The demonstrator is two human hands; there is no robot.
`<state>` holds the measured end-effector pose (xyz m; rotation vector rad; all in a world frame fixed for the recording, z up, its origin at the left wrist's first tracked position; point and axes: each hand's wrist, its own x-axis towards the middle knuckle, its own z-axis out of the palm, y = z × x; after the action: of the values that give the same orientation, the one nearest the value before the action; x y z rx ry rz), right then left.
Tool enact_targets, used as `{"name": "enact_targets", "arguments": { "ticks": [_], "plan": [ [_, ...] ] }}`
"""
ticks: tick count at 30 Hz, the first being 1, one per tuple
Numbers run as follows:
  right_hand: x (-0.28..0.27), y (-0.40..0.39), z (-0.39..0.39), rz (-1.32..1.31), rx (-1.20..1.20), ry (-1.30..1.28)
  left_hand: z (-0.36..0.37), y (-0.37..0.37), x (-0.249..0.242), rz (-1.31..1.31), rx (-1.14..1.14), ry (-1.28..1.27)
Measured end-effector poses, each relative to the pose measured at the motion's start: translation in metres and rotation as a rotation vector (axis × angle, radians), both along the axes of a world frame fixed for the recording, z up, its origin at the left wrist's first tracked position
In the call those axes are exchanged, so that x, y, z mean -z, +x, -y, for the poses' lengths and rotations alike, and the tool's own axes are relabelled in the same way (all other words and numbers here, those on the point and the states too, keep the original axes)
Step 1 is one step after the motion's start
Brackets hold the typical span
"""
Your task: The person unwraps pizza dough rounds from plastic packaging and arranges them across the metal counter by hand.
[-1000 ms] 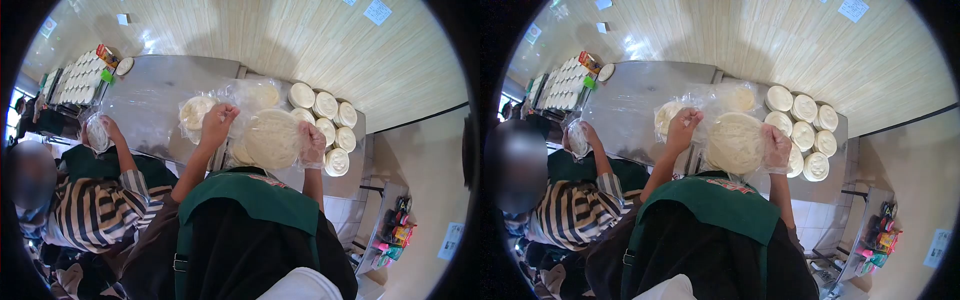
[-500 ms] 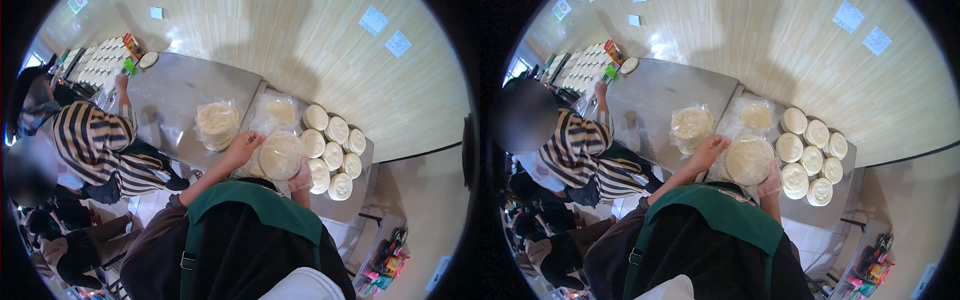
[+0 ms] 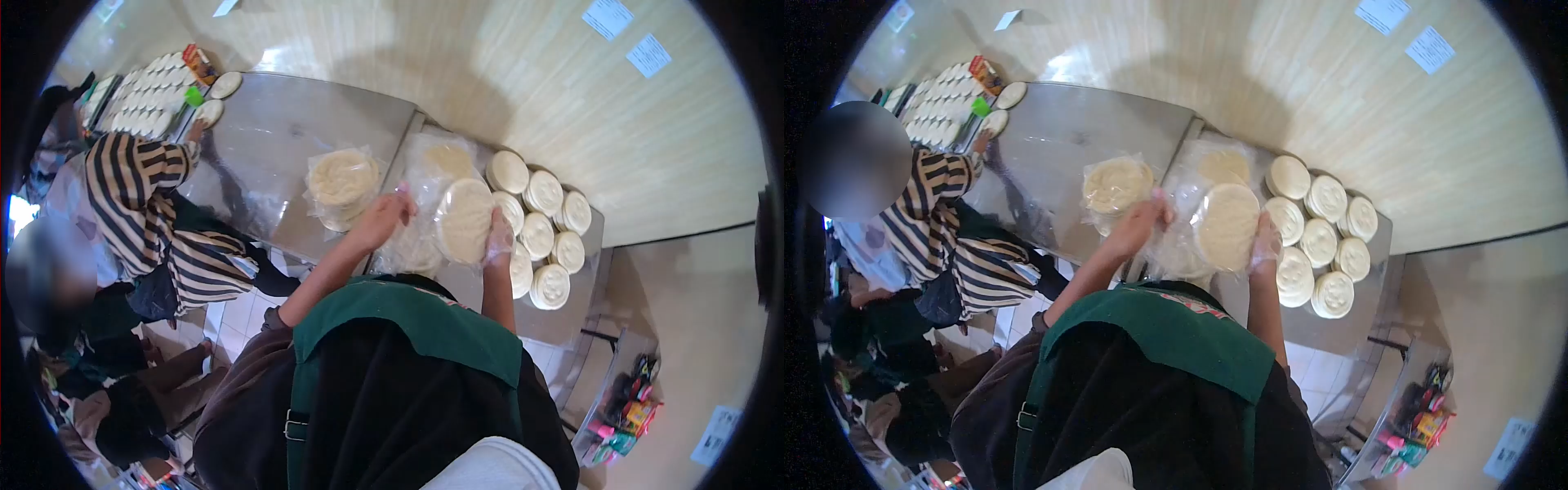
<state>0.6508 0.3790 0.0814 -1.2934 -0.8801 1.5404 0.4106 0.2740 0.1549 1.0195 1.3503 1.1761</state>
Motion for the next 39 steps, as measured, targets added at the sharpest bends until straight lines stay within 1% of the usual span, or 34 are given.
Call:
{"name": "enact_targets", "arguments": {
  "ticks": [1, 2, 5, 8, 11, 14, 17, 18, 19, 20, 21, 22, 23, 25, 26, 28, 29, 30, 32, 35, 38, 39],
  "plan": [
    [-0.004, 0.000, -0.002, 0.024, 0.047, 0.037, -0.003, -0.001, 0.001, 0.009, -0.059, -0.001],
    [-0.007, 0.000, -0.004, 0.043, 0.088, 0.077, -0.005, 0.002, 0.002, -0.123, -0.048, -0.007],
    [-0.020, 0.000, -0.005, -0.014, 0.192, 0.147, 0.000, 0.006, -0.011, -0.523, -0.031, -0.024],
    [-0.029, 0.002, -0.008, 0.041, 0.322, 0.143, -0.002, 0.006, -0.023, -0.636, 0.035, -0.069],
    [-0.043, 0.015, -0.016, -0.023, 0.268, 0.108, -0.010, -0.014, -0.022, -0.631, 0.057, -0.037],
    [-0.053, 0.020, -0.015, 0.081, 0.255, 0.076, -0.010, -0.017, -0.036, -0.410, 0.176, -0.056],
    [-0.037, 0.027, -0.021, 0.205, 0.083, -0.002, -0.013, -0.006, -0.033, -0.105, 0.203, 0.062],
    [-0.014, 0.029, -0.027, 0.336, 0.074, 0.053, -0.015, 0.000, -0.035, -0.100, 0.186, 0.064],
    [0.022, 0.030, -0.031, 0.467, 0.064, 0.104, -0.016, 0.007, -0.036, -0.094, 0.168, 0.063],
    [0.041, 0.032, -0.032, 0.597, 0.053, 0.157, -0.018, 0.013, -0.038, -0.089, 0.150, 0.062],
    [0.031, 0.029, -0.024, 0.683, 0.042, 0.268, -0.020, 0.017, -0.036, -0.181, 0.141, 0.076],
    [0.005, 0.021, -0.004, 0.768, 0.030, 0.380, -0.022, 0.022, -0.031, -0.273, 0.131, 0.090],
    [-0.009, 0.011, 0.011, 0.852, 0.017, 0.492, -0.025, 0.024, -0.028, -0.365, 0.121, 0.102],
    [0.003, -0.007, 0.031, 0.918, -0.070, 0.788, -0.022, 0.032, -0.022, -0.466, 0.095, 0.115],
    [0.004, -0.015, 0.038, 0.908, -0.201, 0.683, -0.019, 0.035, -0.020, -0.518, 0.085, 0.125],
    [-0.027, -0.032, 0.047, 0.874, -0.461, 0.448, -0.021, 0.036, -0.026, -0.554, 0.136, 0.151],
    [-0.023, -0.034, 0.048, 0.925, -0.510, 0.424, -0.018, 0.038, -0.027, -0.573, 0.161, 0.171],
    [-0.017, -0.039, 0.039, 0.975, -0.567, 0.391, -0.021, 0.039, -0.033, -0.578, 0.191, 0.179],
    [0.042, -0.042, 0.015, 1.296, -0.901, 0.317, -0.024, 0.044, -0.040, -0.594, 0.242, 0.213],
    [0.038, -0.033, 0.022, 0.590, -0.240, 0.312, -0.020, 0.046, -0.047, -0.516, 0.290, 0.251],
    [0.036, 0.001, 0.005, 0.931, -0.157, 0.655, -0.028, 0.029, -0.044, -0.494, 0.153, 0.235],
    [0.024, 0.015, 0.006, 0.829, -0.104, 0.578, -0.030, 0.022, -0.043, -0.525, 0.109, 0.180]
  ]
}}
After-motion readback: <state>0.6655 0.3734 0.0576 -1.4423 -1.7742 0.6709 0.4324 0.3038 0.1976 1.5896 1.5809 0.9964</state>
